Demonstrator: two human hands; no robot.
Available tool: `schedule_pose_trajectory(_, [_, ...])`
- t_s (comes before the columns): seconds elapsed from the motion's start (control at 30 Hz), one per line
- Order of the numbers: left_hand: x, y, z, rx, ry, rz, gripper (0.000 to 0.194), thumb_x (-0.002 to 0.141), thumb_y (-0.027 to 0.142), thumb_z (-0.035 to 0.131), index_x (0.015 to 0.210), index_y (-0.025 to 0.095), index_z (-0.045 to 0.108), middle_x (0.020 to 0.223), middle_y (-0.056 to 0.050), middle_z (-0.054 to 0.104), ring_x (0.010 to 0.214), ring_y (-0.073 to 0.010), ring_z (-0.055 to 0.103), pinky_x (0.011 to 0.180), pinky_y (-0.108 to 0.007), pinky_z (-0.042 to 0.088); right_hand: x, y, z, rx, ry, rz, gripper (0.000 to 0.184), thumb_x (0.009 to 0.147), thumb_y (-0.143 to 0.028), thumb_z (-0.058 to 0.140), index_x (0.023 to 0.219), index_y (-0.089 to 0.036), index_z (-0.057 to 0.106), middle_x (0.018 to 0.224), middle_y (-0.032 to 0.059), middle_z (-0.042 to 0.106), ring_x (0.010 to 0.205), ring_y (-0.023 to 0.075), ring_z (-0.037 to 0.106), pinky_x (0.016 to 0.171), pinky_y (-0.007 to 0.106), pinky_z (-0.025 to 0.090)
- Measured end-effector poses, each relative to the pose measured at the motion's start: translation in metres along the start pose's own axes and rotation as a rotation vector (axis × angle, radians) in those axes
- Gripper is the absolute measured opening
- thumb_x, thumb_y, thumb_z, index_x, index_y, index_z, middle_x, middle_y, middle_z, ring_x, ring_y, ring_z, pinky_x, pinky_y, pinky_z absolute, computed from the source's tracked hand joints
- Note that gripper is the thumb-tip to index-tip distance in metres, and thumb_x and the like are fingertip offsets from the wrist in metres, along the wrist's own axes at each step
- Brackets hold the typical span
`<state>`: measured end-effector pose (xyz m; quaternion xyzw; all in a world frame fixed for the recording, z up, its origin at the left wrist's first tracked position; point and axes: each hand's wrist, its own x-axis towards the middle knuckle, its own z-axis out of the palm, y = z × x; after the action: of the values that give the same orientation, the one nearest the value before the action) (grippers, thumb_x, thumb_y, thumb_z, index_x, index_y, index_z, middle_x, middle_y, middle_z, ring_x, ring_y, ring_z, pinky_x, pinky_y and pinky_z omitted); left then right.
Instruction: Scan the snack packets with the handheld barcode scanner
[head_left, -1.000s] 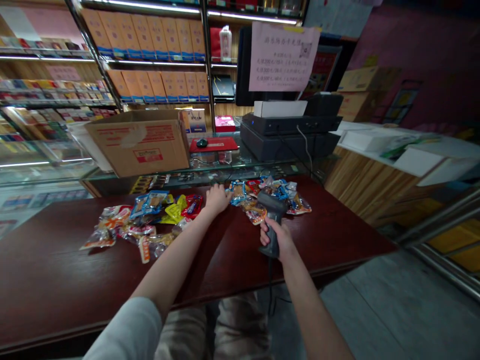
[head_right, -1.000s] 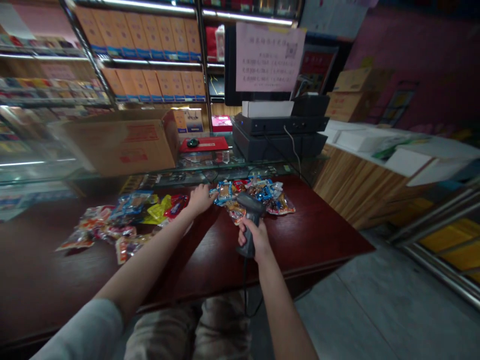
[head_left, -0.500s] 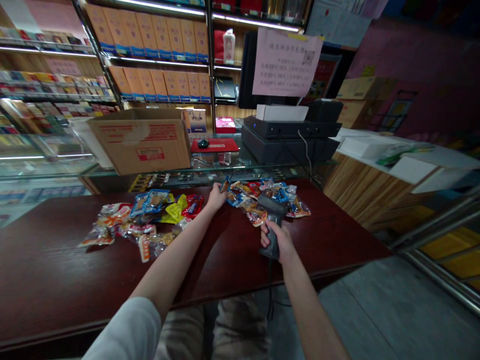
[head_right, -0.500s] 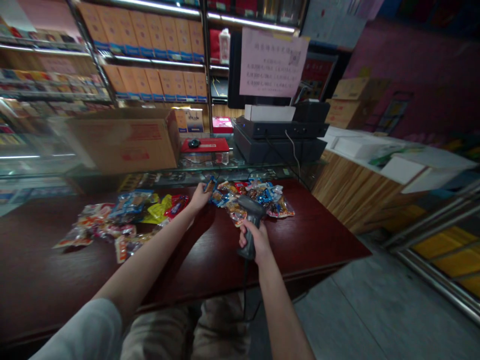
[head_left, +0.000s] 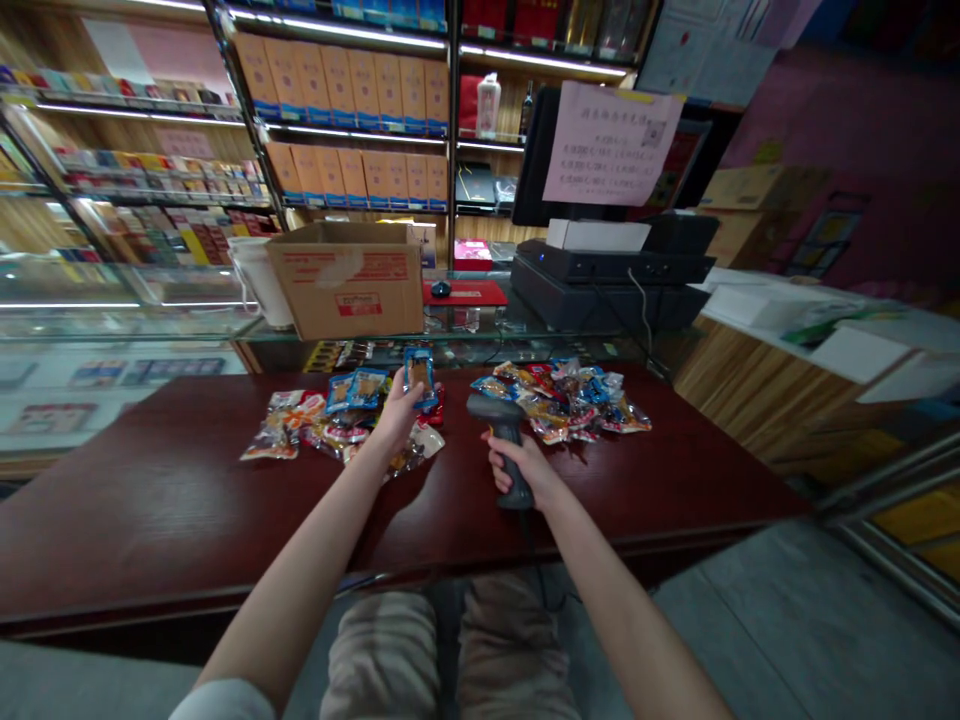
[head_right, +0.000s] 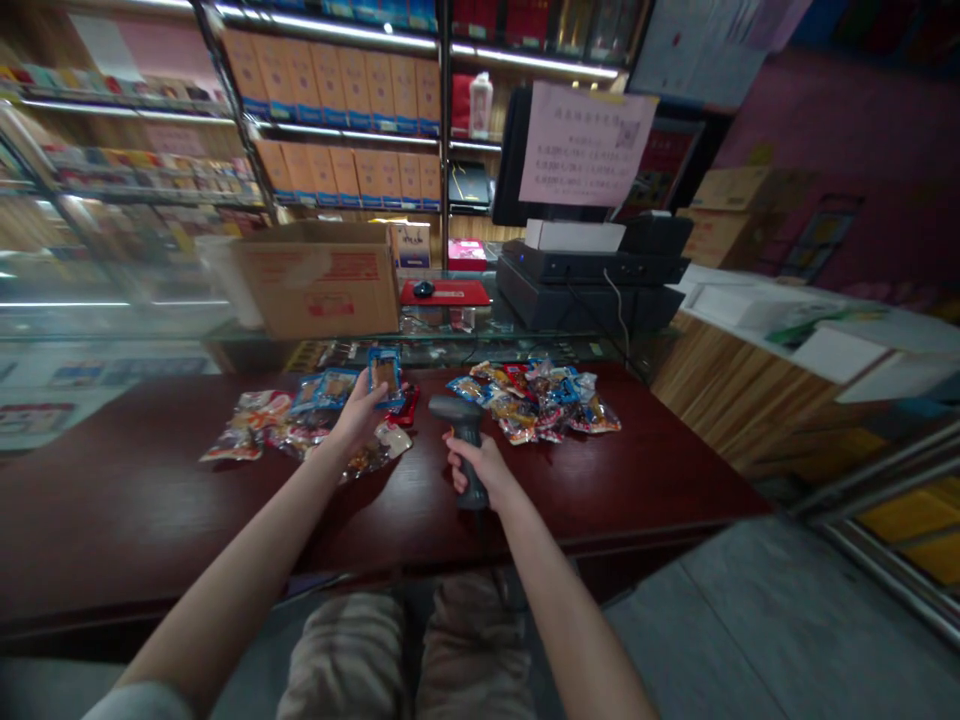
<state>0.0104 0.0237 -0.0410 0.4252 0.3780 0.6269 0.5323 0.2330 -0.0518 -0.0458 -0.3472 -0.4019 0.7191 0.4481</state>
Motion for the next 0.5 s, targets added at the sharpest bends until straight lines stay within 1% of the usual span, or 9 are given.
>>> schedule_pose_trajectory(0.1, [-0.007,0.0,-0.006,-0.022,-0.003,0.009,0.056,0.079,0.037,0.073,0.128,0.026,0.049,0.123,-0.007,0.068,0.108,-0.0211,0.07,0.091,-0.036,0.055,0.011,0.008,0.024,-0.004,-0.027,0.017,0.048,0.063,-0.043,0.086,0.092,-0.019,0.057,0.05,-0.0113,0.051,0.032,0.0057,0.04,0.033,0.02,0.033])
schedule_pose_trajectory(0.2, [-0.012,0.002,-0.01,-0.033,0.008,0.006,0.056,0.08,0.035,0.071,0.131,0.025,0.049,0.124,-0.007,0.069,0.109,-0.0221,0.069,0.092,-0.037,0.055,0.018,0.014,0.034,0.001,-0.042,0.042,0.048,0.062,-0.044,0.086,0.089,-0.019,0.055,0.05,-0.0113,0.051,0.032,0.0056,0.04,0.033,0.02,0.033])
schedule_pose_trajectory(0.27, [-0.014,0.004,-0.012,-0.004,0.032,0.011,0.054,0.083,0.033,0.068,0.133,0.025,0.051,0.127,-0.007,0.068,0.113,-0.023,0.067,0.095,-0.038,0.054,0.021,0.017,0.036,0.008,-0.055,0.058,0.047,0.063,-0.045,0.086,0.087,-0.02,0.054,0.05,-0.0115,0.051,0.032,0.0053,0.039,0.032,0.019,0.032])
schedule_pose_trajectory(0.4, [-0.013,0.003,-0.014,0.171,0.117,0.026,0.048,0.086,0.033,0.062,0.132,0.025,0.055,0.134,-0.007,0.065,0.127,-0.0236,0.058,0.101,-0.036,0.05,0.022,0.021,0.032,0.025,-0.076,0.066,0.046,0.064,-0.044,0.086,0.085,-0.02,0.053,0.05,-0.0121,0.049,0.032,0.0046,0.037,0.032,0.019,0.031])
schedule_pose_trajectory(0.43, [-0.013,0.002,-0.014,0.201,0.122,0.034,0.048,0.085,0.034,0.062,0.132,0.025,0.055,0.133,-0.008,0.064,0.128,-0.0235,0.058,0.102,-0.035,0.049,0.022,0.021,0.03,0.031,-0.079,0.066,0.045,0.064,-0.044,0.086,0.084,-0.021,0.053,0.05,-0.0121,0.049,0.032,0.0047,0.037,0.032,0.019,0.031])
schedule_pose_trajectory(0.5, [-0.012,0.0,-0.013,0.199,0.094,0.047,0.05,0.083,0.037,0.064,0.131,0.025,0.055,0.13,-0.008,0.065,0.124,-0.0231,0.059,0.102,-0.036,0.049,0.021,0.021,0.029,0.042,-0.083,0.066,0.044,0.064,-0.043,0.085,0.084,-0.021,0.052,0.049,-0.012,0.049,0.031,0.0048,0.037,0.032,0.019,0.031])
